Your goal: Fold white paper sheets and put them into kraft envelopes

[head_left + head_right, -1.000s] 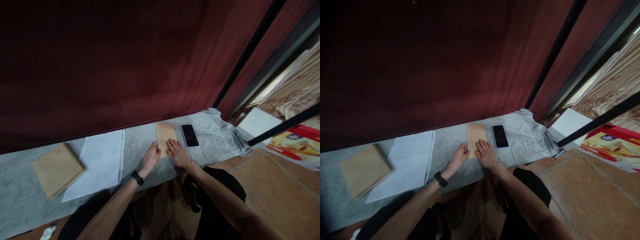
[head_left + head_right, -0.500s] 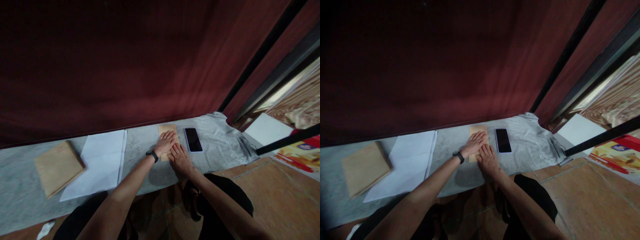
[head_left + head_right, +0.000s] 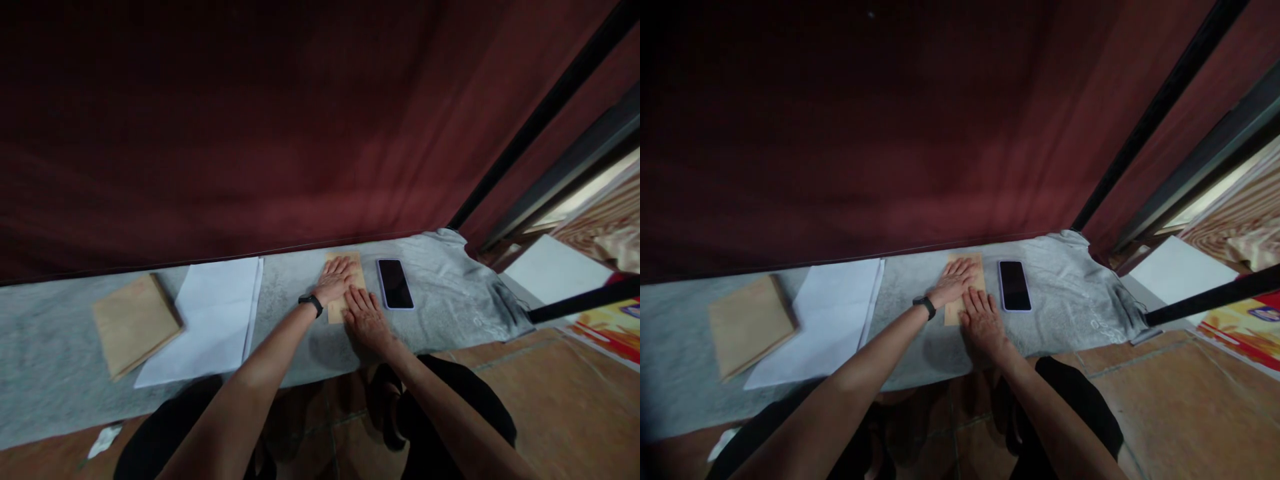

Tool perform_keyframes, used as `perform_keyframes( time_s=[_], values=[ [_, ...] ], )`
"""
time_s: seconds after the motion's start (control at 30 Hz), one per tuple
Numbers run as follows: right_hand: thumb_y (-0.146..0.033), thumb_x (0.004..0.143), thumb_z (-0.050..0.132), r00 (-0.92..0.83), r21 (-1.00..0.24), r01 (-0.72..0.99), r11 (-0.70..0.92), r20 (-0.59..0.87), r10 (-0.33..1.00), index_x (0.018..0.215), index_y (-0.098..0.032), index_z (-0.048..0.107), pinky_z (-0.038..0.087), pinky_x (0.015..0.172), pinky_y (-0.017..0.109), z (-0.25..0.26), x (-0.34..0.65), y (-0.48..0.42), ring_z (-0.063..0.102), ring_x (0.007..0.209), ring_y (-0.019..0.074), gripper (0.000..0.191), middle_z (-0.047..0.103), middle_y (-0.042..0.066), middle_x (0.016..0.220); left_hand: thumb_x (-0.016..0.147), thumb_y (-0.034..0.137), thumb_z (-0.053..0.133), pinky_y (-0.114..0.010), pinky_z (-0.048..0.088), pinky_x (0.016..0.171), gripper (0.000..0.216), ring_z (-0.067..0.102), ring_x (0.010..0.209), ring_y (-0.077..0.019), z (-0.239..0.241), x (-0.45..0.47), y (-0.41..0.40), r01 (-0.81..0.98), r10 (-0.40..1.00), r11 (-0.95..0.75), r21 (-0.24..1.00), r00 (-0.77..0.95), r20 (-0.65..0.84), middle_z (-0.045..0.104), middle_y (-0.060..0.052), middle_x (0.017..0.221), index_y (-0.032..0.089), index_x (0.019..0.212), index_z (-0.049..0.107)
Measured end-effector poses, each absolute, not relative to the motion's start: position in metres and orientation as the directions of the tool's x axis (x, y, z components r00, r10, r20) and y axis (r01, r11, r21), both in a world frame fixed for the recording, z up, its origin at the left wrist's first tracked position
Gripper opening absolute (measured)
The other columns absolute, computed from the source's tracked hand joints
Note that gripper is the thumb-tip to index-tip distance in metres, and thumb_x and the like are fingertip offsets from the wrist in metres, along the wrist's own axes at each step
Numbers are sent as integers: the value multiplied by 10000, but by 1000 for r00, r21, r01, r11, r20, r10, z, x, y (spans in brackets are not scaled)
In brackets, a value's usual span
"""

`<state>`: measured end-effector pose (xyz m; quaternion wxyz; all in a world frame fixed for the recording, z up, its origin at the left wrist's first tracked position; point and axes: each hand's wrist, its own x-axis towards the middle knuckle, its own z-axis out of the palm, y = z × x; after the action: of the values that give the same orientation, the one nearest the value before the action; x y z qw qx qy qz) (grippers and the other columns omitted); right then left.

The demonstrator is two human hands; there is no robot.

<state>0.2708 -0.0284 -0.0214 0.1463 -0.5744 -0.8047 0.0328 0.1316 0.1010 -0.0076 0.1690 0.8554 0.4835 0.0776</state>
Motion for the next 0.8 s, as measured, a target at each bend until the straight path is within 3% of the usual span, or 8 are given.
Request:
perform_keyframes(
  time_s=[0.33, 0.53, 0.8],
  values=[
    [-334, 1010, 451, -320, -225, 917, 329, 76, 944, 1534, -239, 456, 267, 1200, 561, -19, 279, -17, 386, 1478, 315, 532, 405, 94, 1617, 1060, 503, 315, -456, 122, 1278, 623, 148, 1578, -243, -12, 70, -10, 732, 796, -562, 384, 606, 10, 244, -111, 1686, 198, 1603, 303],
    [-336, 992, 479, -354, -175, 920, 351, 12, 935, 1517, -233, 475, 299, 1199, 524, -8, 280, -11, 430, 1449, 293, 535, 436, 82, 1603, 1069, 477, 319, -419, 183, 1273, 617, 162, 1574, -219, -8, 52, -62, 747, 784, -601, 284, 620, 26, 243, -123, 1684, 169, 1602, 280],
    [-298, 990, 467, -335, -124, 934, 336, 31, 942, 1507, -207, 488, 353, 1176, 492, -4, 272, -12, 487, 1408, 303, 525, 447, 99, 1593, 1060, 486, 354, -426, 215, 1259, 592, 252, 1552, -227, -7, 54, -84, 760, 774, -632, 150, 626, 95, 373, -103, 1638, 168, 1558, 370]
  ],
)
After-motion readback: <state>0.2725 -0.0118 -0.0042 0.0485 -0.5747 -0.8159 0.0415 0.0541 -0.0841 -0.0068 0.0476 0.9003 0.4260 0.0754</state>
